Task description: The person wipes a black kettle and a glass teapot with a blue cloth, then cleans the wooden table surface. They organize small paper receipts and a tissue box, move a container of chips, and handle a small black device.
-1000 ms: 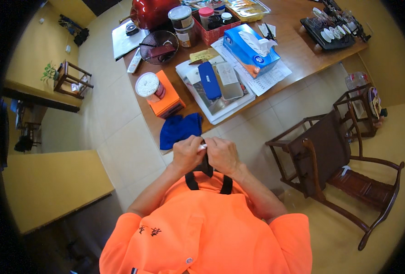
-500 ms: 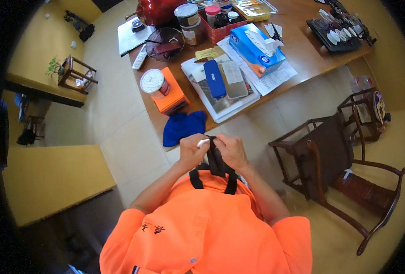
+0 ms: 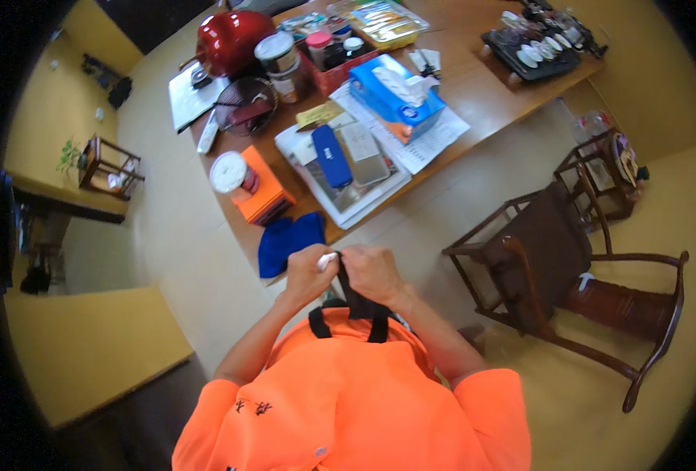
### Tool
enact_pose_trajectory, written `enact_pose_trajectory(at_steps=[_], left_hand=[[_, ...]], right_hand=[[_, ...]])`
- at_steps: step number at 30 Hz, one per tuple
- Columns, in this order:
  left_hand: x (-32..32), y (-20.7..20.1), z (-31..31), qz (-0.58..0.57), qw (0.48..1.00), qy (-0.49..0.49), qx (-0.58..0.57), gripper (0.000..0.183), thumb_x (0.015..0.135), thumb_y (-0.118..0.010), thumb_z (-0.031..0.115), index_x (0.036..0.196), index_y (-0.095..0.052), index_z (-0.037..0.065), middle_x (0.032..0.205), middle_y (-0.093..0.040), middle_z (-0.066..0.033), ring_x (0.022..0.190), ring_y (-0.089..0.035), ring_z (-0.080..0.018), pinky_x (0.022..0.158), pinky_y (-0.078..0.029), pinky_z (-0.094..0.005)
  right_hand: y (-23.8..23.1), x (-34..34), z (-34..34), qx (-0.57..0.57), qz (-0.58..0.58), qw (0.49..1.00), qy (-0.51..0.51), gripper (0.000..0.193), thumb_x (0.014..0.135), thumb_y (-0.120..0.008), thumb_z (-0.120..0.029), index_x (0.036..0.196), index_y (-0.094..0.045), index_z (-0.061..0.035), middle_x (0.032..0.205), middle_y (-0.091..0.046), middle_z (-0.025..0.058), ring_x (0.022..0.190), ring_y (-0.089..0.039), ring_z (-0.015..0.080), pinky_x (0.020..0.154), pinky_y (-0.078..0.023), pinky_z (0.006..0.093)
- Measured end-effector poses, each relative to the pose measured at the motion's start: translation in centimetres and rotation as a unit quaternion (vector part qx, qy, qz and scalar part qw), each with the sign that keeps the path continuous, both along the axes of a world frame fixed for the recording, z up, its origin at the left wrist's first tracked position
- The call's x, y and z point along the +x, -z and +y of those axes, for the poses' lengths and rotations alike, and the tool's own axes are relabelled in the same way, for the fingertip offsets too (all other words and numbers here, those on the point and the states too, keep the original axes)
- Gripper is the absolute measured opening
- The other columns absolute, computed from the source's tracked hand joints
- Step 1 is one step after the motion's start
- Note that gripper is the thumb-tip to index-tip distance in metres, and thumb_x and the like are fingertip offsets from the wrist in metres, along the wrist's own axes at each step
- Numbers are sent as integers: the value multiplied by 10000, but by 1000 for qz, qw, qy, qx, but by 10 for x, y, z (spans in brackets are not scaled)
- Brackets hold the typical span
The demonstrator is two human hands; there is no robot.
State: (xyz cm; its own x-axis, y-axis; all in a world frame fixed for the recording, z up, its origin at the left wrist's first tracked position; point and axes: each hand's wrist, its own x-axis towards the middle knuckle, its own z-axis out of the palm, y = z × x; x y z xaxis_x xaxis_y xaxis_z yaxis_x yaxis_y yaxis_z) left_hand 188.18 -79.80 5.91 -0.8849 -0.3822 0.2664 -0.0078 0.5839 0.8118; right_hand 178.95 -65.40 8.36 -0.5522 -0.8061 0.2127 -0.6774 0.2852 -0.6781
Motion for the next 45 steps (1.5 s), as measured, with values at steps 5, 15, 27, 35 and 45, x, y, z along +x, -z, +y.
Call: enact_pose_trajectory(at_steps=[5,15,27,35,45], left_hand=[[-5,-5,-5,-3,998,28,-54,84,709,-679,95,742,-633,33,682,-609,-141,609,-620,-324,535,-472,-395],[-5,0,5,-21,954,-75,289,82,831,-647,67,813,-669,-10,630,-601,-53,571,-536,-65,517,-417,-259],[-4,-24,2,4,976,-10,215,79,890,-640,67,870,-674,-2,670,-624,-41,494,-569,-56,402,-378,-221],[-10,-21,-5,-60,978,-11,200,148,848,-633,100,790,-680,-28,615,-641,-58,455,-565,-77,439,-446,-258],[-10,-23,-14,-91,979,22,180,142,799,-635,110,754,-683,-16,568,-617,-93,533,-629,-144,508,-464,-284]], right_hand=[[-2,-3,-3,11,22,1000,-8,84,822,-557,-115,819,-611,-50,770,-646,155,705,-638,377,610,-509,460],[18,-17,0,-65,-337,938,58,175,874,-608,-151,942,-668,-1,720,-626,165,620,-610,216,604,-473,320],[-24,-24,-7,-78,-187,979,-6,136,868,-605,-106,913,-669,6,796,-663,188,702,-655,338,606,-498,373],[-17,-21,-10,-38,16,999,-32,60,827,-591,-93,798,-620,-50,718,-618,133,653,-622,345,571,-489,431],[-11,-20,-6,-46,-77,995,-34,105,842,-590,-105,862,-664,-33,758,-655,141,699,-644,343,598,-497,398]])
